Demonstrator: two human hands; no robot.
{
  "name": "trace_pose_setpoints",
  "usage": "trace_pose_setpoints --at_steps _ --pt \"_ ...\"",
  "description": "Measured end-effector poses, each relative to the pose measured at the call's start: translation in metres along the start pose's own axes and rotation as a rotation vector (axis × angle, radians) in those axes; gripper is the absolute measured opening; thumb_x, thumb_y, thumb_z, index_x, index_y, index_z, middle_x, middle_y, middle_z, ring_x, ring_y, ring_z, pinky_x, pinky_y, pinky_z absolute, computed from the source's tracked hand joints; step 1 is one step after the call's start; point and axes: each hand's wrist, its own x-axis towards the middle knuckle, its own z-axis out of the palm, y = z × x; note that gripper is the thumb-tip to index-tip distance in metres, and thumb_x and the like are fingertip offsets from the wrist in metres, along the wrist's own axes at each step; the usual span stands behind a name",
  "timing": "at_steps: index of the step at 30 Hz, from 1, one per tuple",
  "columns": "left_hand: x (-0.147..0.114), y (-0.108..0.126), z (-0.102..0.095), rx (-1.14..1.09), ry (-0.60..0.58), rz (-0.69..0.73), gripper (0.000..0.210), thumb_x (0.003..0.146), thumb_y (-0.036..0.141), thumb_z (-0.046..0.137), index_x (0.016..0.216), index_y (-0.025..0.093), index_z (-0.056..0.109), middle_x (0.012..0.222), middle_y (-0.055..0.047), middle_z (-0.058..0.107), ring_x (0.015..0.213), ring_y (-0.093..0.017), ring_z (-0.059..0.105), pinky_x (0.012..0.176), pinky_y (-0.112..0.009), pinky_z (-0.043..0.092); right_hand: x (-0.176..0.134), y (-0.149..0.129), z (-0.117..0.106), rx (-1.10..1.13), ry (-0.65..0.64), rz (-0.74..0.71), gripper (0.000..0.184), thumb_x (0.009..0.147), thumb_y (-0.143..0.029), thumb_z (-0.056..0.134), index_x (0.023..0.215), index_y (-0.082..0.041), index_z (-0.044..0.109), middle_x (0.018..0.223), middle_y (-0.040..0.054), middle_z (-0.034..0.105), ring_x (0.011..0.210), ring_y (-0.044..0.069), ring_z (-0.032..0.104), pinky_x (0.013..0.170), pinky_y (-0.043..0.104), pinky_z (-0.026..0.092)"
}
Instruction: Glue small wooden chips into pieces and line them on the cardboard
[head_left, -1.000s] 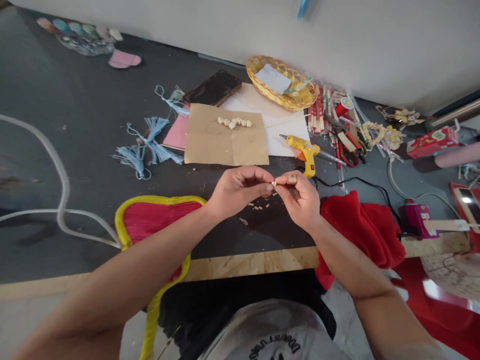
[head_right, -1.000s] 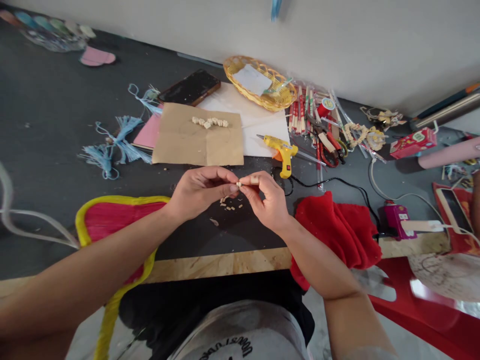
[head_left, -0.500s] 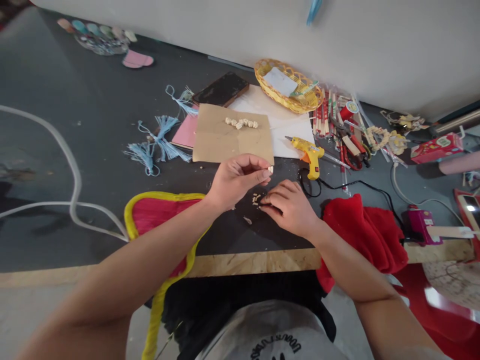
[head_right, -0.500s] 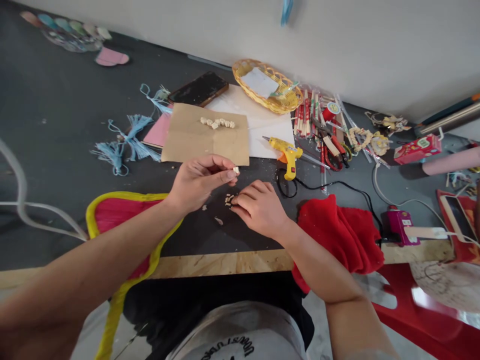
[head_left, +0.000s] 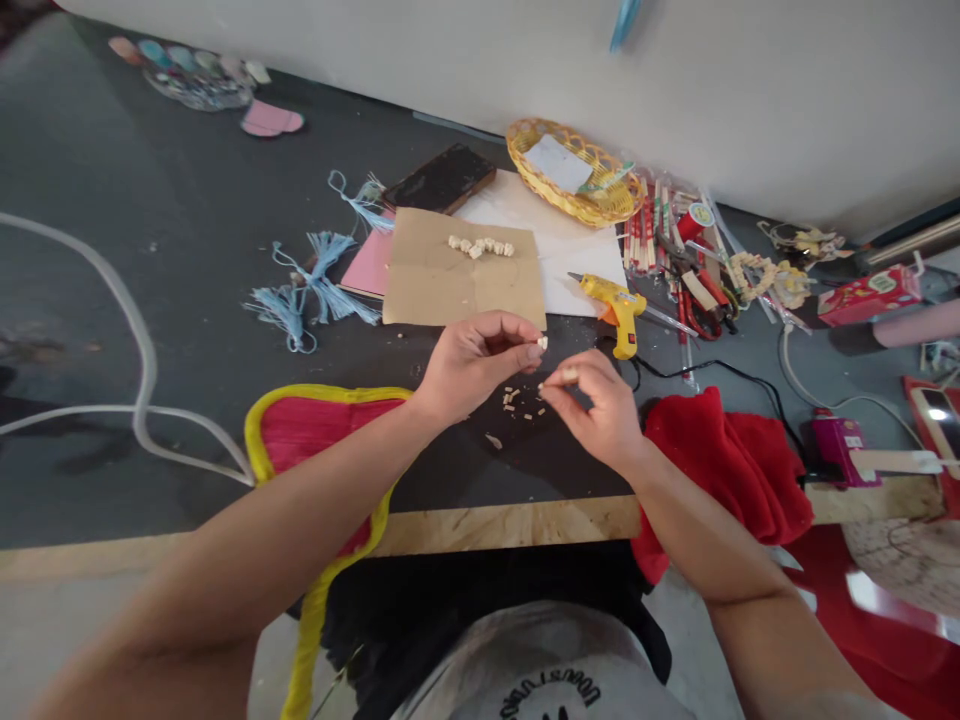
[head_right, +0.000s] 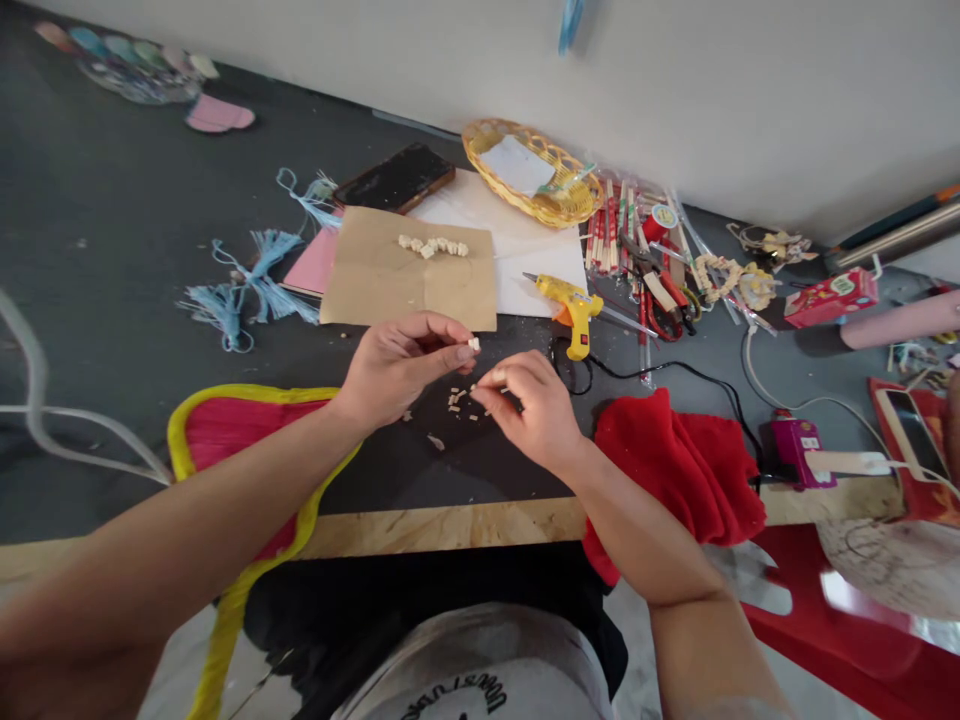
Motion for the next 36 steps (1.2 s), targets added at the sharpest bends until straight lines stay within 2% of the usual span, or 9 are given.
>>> trace_pose_setpoints --at_steps 3,6,11,26,36 --pt "-0.003 -0.003 0.002 0.107 -0.022 0.046 0.019 0.074 0.031 0.078 0.081 0.015 0.07 0.068 -0.001 0.067 0.061 -0.011 0.062 0.058 -0.022 0.052 0.002 0.003 -0.004 0.117 0.179 0.145 0.006 0.093 -0.024 0.06 0.089 -0.022 0.063 0.086 0.0014 0.064 0.08 0.013 0.061 0.073 0.029 0.051" --pt "-0.007 -0.005 0.004 0.263 -0.025 0.094 0.013 0.078 0.026 0.074 0.084 0.016 0.071 0.074 -0.002 0.07 0.064 -0.011 0.062 0.059 -0.021 0.05 0.002 0.006 -0.002 0.202 0.225 0.229 0.007 0.094 -0.026 0.058 0.091 -0.022 0.063 0.087 0.0008 0.063 0.082 0.013 0.062 0.074 0.028 0.052" --pt "-0.011 -0.007 0.006 0.416 -0.018 0.167 0.008 0.082 0.022 0.069 0.087 0.017 0.071 0.079 -0.002 0.072 0.07 -0.011 0.064 0.064 -0.021 0.051 0.002 0.004 0.003 0.2 0.193 0.25 0.007 0.093 -0.027 0.059 0.091 -0.021 0.063 0.087 0.001 0.064 0.083 0.013 0.062 0.075 0.028 0.052" --pt "-0.013 -0.005 0.007 0.458 -0.009 0.205 0.008 0.082 0.023 0.068 0.087 0.019 0.072 0.08 -0.003 0.074 0.069 -0.013 0.065 0.064 -0.022 0.051 0.004 -0.002 0.002 0.126 0.136 0.237 0.014 0.091 -0.029 0.06 0.081 -0.02 0.06 0.08 0.0009 0.061 0.075 0.013 0.059 0.069 0.028 0.051" --pt "-0.014 -0.002 0.007 0.457 -0.032 0.228 0.006 0.083 0.02 0.067 0.086 0.018 0.072 0.08 -0.002 0.073 0.069 -0.012 0.064 0.065 -0.021 0.049 0.004 -0.002 0.002 0.175 0.137 0.232 0.012 0.09 -0.026 0.061 0.08 -0.019 0.06 0.08 0.0005 0.061 0.075 0.012 0.059 0.07 0.027 0.05"
